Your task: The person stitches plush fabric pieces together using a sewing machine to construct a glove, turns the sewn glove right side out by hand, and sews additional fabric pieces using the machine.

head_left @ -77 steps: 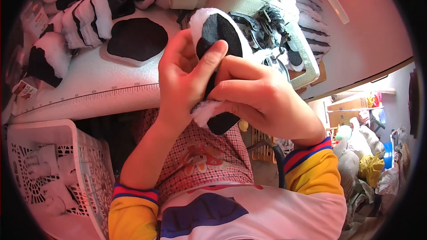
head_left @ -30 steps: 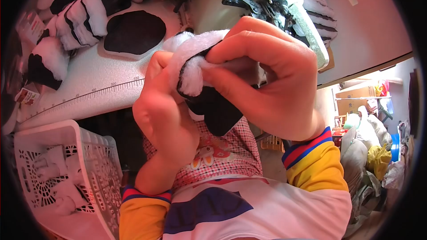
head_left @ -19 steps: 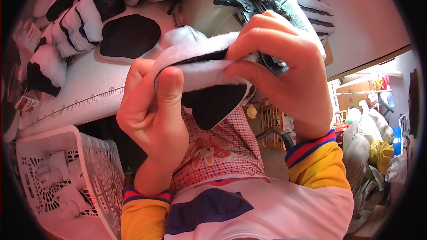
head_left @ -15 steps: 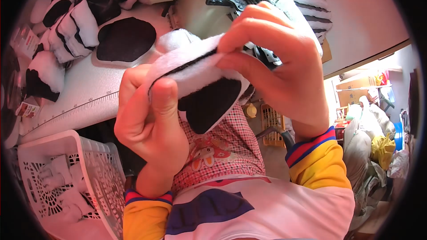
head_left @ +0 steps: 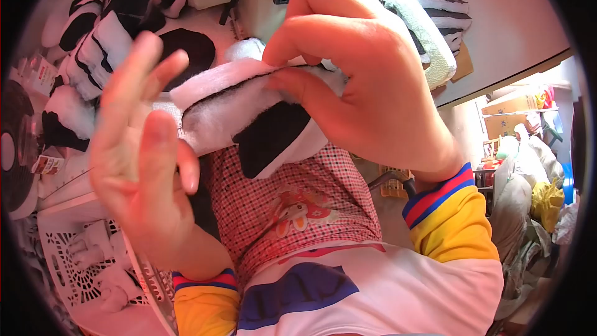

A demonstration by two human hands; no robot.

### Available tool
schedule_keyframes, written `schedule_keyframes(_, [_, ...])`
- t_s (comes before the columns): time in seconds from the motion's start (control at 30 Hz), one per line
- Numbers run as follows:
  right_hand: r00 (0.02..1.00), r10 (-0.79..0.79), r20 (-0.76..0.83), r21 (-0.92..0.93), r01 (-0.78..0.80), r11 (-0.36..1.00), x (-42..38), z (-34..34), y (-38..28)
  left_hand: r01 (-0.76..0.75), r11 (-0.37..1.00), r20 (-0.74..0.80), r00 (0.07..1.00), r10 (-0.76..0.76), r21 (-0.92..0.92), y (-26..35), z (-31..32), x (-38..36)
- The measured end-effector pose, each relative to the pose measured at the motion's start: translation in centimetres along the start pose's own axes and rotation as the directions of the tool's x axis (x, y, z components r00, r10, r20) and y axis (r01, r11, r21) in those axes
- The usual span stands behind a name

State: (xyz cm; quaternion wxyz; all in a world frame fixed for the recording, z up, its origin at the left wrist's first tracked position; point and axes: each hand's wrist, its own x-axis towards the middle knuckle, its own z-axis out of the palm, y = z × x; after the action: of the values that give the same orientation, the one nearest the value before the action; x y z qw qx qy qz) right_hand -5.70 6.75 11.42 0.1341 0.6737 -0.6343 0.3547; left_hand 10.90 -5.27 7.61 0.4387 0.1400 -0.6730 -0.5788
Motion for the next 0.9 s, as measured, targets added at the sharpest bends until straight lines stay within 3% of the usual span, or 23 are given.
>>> schedule_keyframes(0.03, [1.0, 0.0, -0.002, 0.003, 0.0, 1.0, 0.1, 0.1, 0.0, 0.0, 1.0, 0.0, 1.0, 0.0, 0.003, 0.4, 0.4, 0.1])
schedule_keyframes(0.1, [0.999, 0.015, 0.03, 0.01, -0.015, 1.0, 0.2, 0.2, -0.1, -0.174, 0.969, 0.089, 0.977, 0.192, -0.178, 1.5, 2.7, 0.2])
schedule_keyframes(0.17, [0.999, 0.004, 0.045, 0.003, -0.004, 1.0, 0.4, 0.0, 0.1, -0.099, 0.987, 0.228, 0.971, 0.069, 0.125, 2.6, 3.8, 0.3])
schedule_keyframes(0.2, [0.998, -0.006, 0.06, -0.005, 0.006, 1.0, 0.5, -0.2, 0.1, -0.232, 0.938, 0.33, 0.934, 0.141, 0.257, 1.5, 4.1, 1.0])
schedule_keyframes(0.3, [0.99, 0.071, 0.12, 0.039, -0.076, 0.996, 0.2, -1.4, 0.3, -0.356, 0.858, 0.453, 0.875, 0.167, 0.37, 0.9, 4.4, 2.3])
schedule_keyframes(0.33, [0.97, 0.234, 0.068, 0.193, -0.243, 0.951, -0.2, -1.9, 0.1, -0.36, 0.858, 0.459, 0.872, 0.171, 0.365, 0.6, 4.2, 2.6])
schedule_keyframes(0.4, [0.994, 0.105, -0.012, -0.073, -0.105, 0.992, 0.3, -4.2, -0.6, -0.417, 0.812, 0.485, 0.853, 0.193, 0.409, -0.6, 3.9, 3.2])
schedule_keyframes(0.43, [0.999, 0.04, -0.002, -0.181, -0.039, 0.983, 0.6, -5.1, -1.1, -0.415, 0.814, 0.484, 0.853, 0.193, 0.407, -1.0, 3.9, 3.4])
schedule_keyframes(0.47, [0.997, -0.041, 0.068, -0.127, 0.05, 0.991, 0.4, -5.5, 0.2, -0.416, 0.827, 0.479, 0.852, 0.21, 0.378, -1.3, 4.0, 3.7])
schedule_keyframes(0.57, [0.977, 0.026, 0.21, -0.238, 0.025, 0.971, -0.6, -5.6, 0.2, -0.377, 0.868, 0.478, 0.857, 0.194, 0.324, -1.2, 4.1, 4.2])
schedule_keyframes(0.63, [0.978, -0.008, 0.208, -0.292, 0.07, 0.954, -0.3, -4.9, 1.0, -0.336, 0.899, 0.439, 0.878, 0.191, 0.28, -1.4, 4.2, 4.3])
schedule_keyframes(0.7, [0.949, -0.059, 0.309, -0.344, 0.169, 0.923, -0.1, -4.7, 1.5, -0.315, 0.912, 0.428, 0.885, 0.183, 0.261, -1.3, 4.5, 4.2])
schedule_keyframes(0.9, [0.968, -0.039, 0.25, -0.265, 0.107, 0.958, 1.1, -4.5, 1.6, -0.196, 0.962, 0.356, 0.927, 0.119, 0.189, -1.9, 5.8, 4.3])
